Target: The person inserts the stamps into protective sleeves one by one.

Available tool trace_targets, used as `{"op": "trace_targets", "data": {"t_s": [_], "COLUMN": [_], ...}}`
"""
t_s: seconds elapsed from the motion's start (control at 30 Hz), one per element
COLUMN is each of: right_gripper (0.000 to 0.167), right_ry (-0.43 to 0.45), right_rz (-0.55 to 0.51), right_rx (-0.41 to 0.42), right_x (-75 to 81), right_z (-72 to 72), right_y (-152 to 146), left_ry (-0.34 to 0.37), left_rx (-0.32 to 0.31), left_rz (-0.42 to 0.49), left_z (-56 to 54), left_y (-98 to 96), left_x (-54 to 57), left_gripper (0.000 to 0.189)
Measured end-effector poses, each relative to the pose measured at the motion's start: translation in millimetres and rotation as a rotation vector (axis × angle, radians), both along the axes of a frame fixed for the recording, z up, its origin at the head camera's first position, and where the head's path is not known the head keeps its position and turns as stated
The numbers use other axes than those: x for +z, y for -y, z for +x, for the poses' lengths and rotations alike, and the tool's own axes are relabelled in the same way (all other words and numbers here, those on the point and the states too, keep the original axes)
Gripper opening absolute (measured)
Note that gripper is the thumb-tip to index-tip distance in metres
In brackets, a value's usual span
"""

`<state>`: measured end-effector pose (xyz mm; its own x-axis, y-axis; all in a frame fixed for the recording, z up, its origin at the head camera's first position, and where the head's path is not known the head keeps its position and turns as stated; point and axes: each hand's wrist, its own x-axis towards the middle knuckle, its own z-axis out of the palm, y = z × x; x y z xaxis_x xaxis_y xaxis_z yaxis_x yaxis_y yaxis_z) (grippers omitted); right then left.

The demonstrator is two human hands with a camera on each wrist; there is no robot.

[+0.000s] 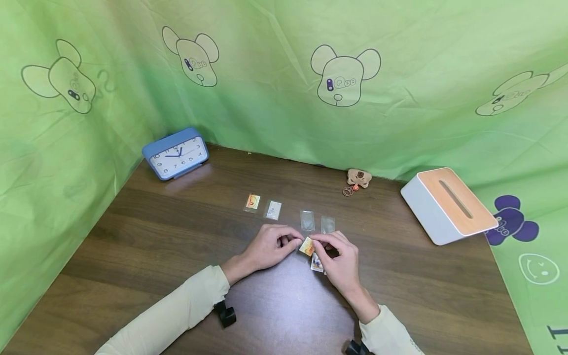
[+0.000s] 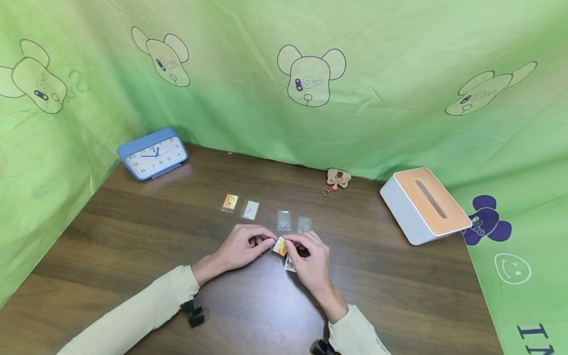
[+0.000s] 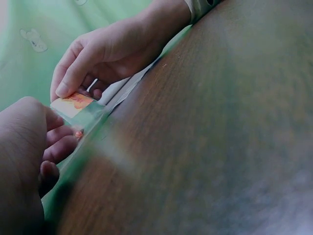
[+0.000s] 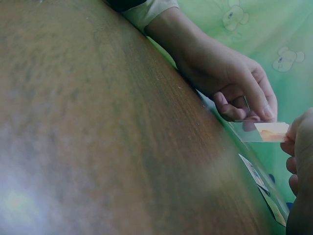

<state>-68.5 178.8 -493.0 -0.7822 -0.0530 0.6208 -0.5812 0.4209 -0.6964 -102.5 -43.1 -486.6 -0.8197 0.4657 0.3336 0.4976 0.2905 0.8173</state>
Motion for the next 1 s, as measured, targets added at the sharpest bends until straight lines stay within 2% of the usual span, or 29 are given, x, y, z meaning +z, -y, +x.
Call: {"op": "trace_targets", "data": {"t_s": [0.13,0.37,0.63,0.73,1.0], "right_gripper": [0.022,0.023,0.025,0.024,0.025], "right_ry": [0.002,0.011,0.071,0.068,0.084], "right_rz": [0.003,0.008,0.005,0.001,-0.002], "right_rx": [0.02,0.047,0.06,0.067,0.093], "right_x": [0.1,-1.9,2.7,3.1,3.0], "right_z": [0.0,-0.3,2.6,2.9,3.7], "right_y": [0.1,-1.1,0.3,0.8,0.3], "left_ry": [0.055,0.109,0.213,0.244,0.257], "left_rx": [-0.042,-0.062,-0.035,-0.026,-0.005], "left_rz": [0.003,0.003,0.082,0.107,0.091], "left_z": [1.0,1.3,2.4,2.6,3.0], "left_y": [0.6,-0.1,-0.6,-0.6,-0.6], "left_x": [1.0,1.1,0.4,-0.3,0.9], "left_gripper": [0.005,0.005,0.01,0.011,0.012]}}
